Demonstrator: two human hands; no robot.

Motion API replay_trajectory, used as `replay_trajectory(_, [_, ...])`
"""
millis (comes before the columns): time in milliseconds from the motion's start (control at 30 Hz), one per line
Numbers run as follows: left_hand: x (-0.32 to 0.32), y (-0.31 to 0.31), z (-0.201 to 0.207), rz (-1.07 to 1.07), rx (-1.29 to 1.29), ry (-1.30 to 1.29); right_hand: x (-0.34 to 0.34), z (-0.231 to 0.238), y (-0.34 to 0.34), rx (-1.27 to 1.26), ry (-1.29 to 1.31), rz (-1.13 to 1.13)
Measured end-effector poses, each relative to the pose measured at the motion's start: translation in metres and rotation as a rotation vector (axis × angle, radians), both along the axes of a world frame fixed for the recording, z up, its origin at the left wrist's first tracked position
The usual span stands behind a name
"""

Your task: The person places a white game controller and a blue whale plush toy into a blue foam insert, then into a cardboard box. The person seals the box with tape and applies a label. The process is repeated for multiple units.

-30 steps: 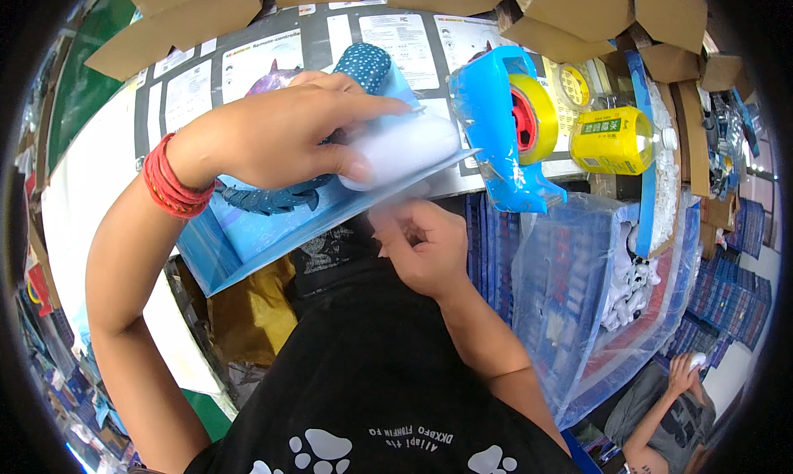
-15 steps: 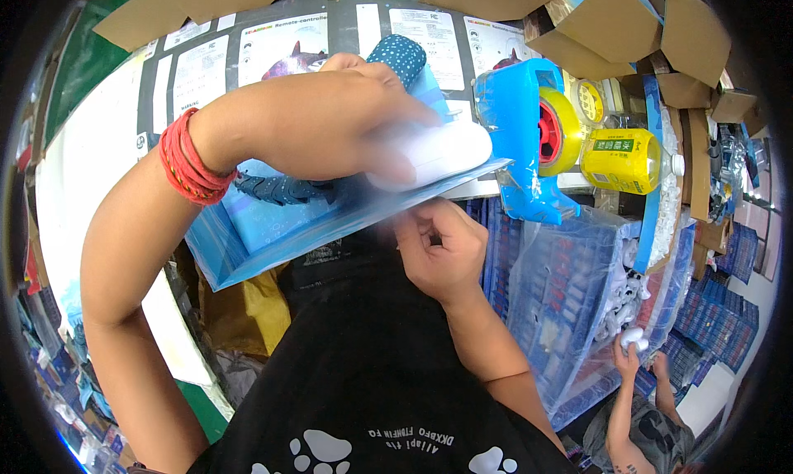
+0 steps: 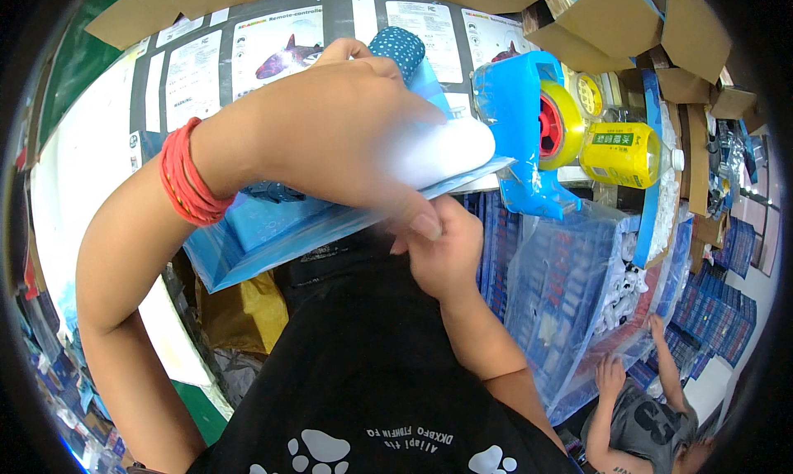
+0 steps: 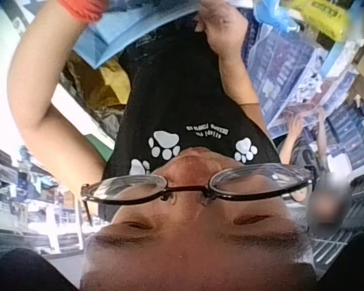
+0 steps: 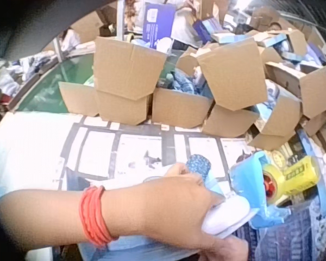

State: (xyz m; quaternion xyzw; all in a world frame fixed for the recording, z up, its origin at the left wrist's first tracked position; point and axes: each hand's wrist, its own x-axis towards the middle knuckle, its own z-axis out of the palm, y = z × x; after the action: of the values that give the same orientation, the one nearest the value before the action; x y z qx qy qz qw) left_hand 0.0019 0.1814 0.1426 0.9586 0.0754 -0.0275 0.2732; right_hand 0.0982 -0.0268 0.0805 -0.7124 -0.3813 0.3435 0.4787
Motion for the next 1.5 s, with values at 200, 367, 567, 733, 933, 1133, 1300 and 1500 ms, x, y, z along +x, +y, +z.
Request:
replay_trajectory(200, [0.013,0.0,0.004,-0.007,0.033,0.098,-0.016,-0.025,-0.001,0.045,1.034,-0.23])
replay_trajectory(367, [0.008,-0.001,-0.001,0.015,-0.014,0.02,-0.031,-0.024,-0.001,0.189,0.373,-0.121])
replay_trajectory(567, [0.009,-0.002,0.001,0.017,-0.005,0.04,-0.006,-0.03,-0.005,0.146,1.03,-0.033])
replay_trajectory(733, [0.009,0.0,-0.001,0.008,-0.021,0.051,-0.01,-0.026,-0.007,0.049,0.599,-0.049])
replay_trajectory(933, [0.011,0.0,0.001,0.012,-0.012,0.061,-0.015,-0.016,-0.001,0.132,0.3,-0.105])
replay_trajectory(1133, [0.009,0.001,-0.003,0.015,0.005,0.013,0.004,-0.022,-0.006,0.192,0.674,-0.074])
replay_trajectory(1300, [0.01,0.003,-0.002,0.023,-0.018,0.018,-0.007,-0.017,0.001,0.227,0.183,-0.048])
replay_trajectory(1500, [0.01,0.002,-0.006,0.03,-0.039,-0.054,-0.007,-0.015,0.005,0.246,0.021,-0.036])
